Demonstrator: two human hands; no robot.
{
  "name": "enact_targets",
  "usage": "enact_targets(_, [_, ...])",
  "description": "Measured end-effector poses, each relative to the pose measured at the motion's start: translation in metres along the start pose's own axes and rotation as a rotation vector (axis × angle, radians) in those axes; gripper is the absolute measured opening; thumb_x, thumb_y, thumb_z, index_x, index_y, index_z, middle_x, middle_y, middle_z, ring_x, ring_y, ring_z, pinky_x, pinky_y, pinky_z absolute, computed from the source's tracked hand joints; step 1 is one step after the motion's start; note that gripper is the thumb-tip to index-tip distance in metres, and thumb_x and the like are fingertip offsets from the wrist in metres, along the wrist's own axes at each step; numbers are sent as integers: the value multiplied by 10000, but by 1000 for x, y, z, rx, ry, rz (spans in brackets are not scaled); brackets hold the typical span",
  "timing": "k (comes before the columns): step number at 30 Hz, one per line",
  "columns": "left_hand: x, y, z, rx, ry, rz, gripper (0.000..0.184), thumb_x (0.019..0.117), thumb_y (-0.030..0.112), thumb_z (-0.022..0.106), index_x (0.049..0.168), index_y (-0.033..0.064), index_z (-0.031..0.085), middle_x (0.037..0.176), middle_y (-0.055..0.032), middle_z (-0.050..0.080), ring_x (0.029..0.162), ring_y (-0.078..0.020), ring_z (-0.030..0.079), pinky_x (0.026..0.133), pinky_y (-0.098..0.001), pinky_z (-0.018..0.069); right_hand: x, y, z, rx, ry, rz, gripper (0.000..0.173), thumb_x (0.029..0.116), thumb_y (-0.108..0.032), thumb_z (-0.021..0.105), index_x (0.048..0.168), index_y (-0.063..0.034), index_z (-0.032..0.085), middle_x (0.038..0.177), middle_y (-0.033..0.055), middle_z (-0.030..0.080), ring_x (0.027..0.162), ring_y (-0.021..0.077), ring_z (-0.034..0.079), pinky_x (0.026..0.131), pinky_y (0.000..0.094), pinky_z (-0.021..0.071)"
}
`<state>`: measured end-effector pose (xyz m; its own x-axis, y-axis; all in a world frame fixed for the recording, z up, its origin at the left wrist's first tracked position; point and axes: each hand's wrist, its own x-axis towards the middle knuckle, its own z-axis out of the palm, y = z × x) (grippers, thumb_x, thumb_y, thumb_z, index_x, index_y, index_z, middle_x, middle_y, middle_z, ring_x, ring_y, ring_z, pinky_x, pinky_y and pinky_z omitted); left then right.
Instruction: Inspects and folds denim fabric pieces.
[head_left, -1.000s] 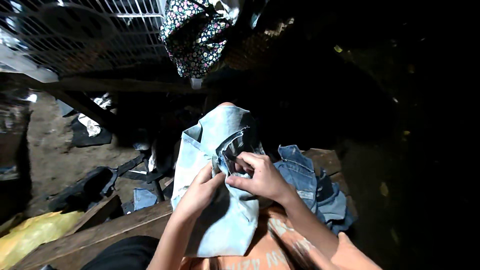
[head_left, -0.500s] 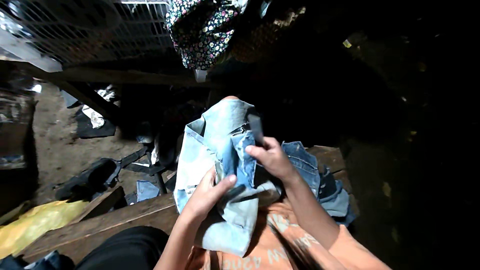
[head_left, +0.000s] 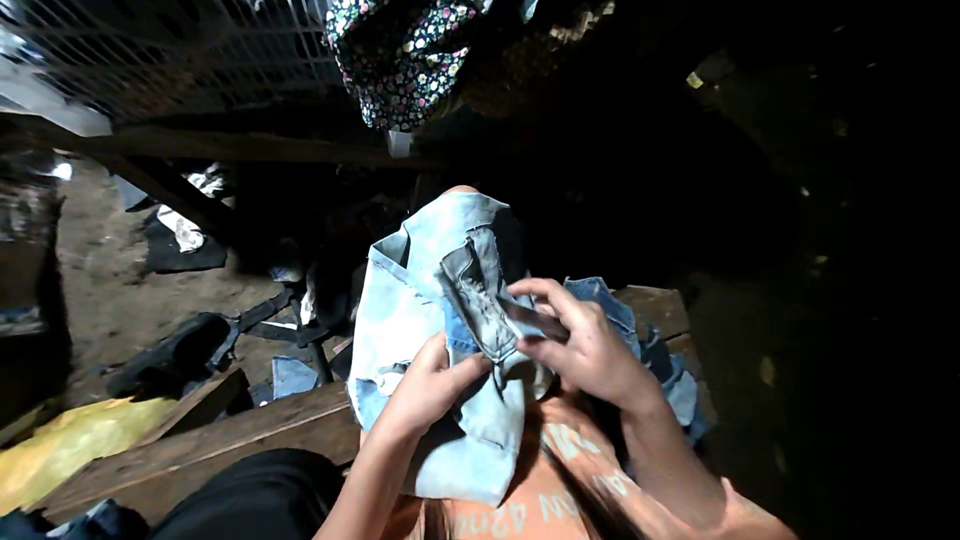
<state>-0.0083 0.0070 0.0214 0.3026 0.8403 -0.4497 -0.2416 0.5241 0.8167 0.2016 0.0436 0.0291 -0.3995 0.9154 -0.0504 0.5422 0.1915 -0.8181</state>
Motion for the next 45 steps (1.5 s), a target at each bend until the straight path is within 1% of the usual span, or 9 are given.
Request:
enact_targets(5, [-5, -3, 4, 133, -33, 113, 228, 893, -12, 615, 1113, 46, 622, 985, 119, 709, 936, 68, 660, 885, -177, 559, -26, -1, 14, -22, 60, -73, 591, 856, -491, 727, 1211, -22, 673, 853, 81, 712, 662, 79, 605, 605, 235, 516])
enact_targets(9, [-8, -2, 6, 15, 21, 158, 251, 935, -35, 532, 1147, 83, 596, 1009, 140, 713, 958, 49, 668, 902, -200, 565, -27, 10, 36, 302, 40, 57, 645, 831, -384, 794, 1225, 71, 560, 713, -71, 513, 604, -95, 393, 565, 76, 348])
enact_targets(13, [-9, 2, 8, -189, 212, -23, 240, 927, -64, 500, 1117, 60, 579, 940, 61, 726, 888, -24, 699, 854, -232, 589, -36, 14, 61, 359, -100, 256, 513, 849, -111, 739, 1268, 89, 520, 926, 118, 708, 812, 119, 681, 766, 308, 569])
enact_targets(19, [-16, 10, -18, -113, 71, -74, 322, 846, -50, 644, 1123, 102, 587, 946, 94, 741, 870, -5, 708, 830, -213, 599, -37, 12, 42, 479, 20, 7, 490, 871, -395, 771, 1107, 8, 624, 666, -118, 465, 577, -120, 374, 552, 61, 346])
enact_targets(24, [-14, 12, -26, 115, -22, -170, 206, 810, 19, 711, 983, 127, 683, 847, 111, 739, 791, 12, 701, 778, -201, 602, -44, -13, 33, 588, -367, -250, 318, 972, -263, 639, 900, 47, 652, 642, 58, 558, 564, 13, 475, 538, 130, 388])
enact_targets(28, [-13, 12, -20, 177, 40, -165, 198, 882, -14, 586, 955, 159, 649, 823, 164, 698, 786, 63, 661, 771, -172, 573, -41, -6, 78, 967, -480, 100, 99, 934, -121, 621, 883, -38, 640, 746, -116, 612, 702, -106, 554, 669, 111, 466])
enact_targets(37, [-10, 11, 3, -46, 385, -173, 220, 998, -35, 394, 1030, 92, 571, 794, 95, 670, 731, 22, 655, 710, -191, 571, -16, -8, 81, 964, -734, 150, 182, 917, -90, 634, 1023, 38, 559, 784, -76, 562, 681, -79, 527, 645, 112, 447])
enact_targets(40, [-12, -6, 10, -74, 386, -51, 213, 987, -32, 400, 1107, 57, 552, 869, 103, 680, 816, 37, 665, 789, -184, 572, -24, 3, 57, 925, -654, -2, 294, 908, -245, 694, 963, 39, 641, 680, -68, 543, 571, -81, 417, 532, 110, 333])
enact_targets(45, [-22, -15, 0, -30, 241, -26, 319, 816, -12, 658, 1115, 78, 591, 902, 106, 726, 833, 10, 700, 794, -209, 601, -37, 15, 18, 674, -99, 2, 290, 922, -416, 724, 986, -136, 690, 710, -160, 563, 618, -135, 456, 572, 67, 395])
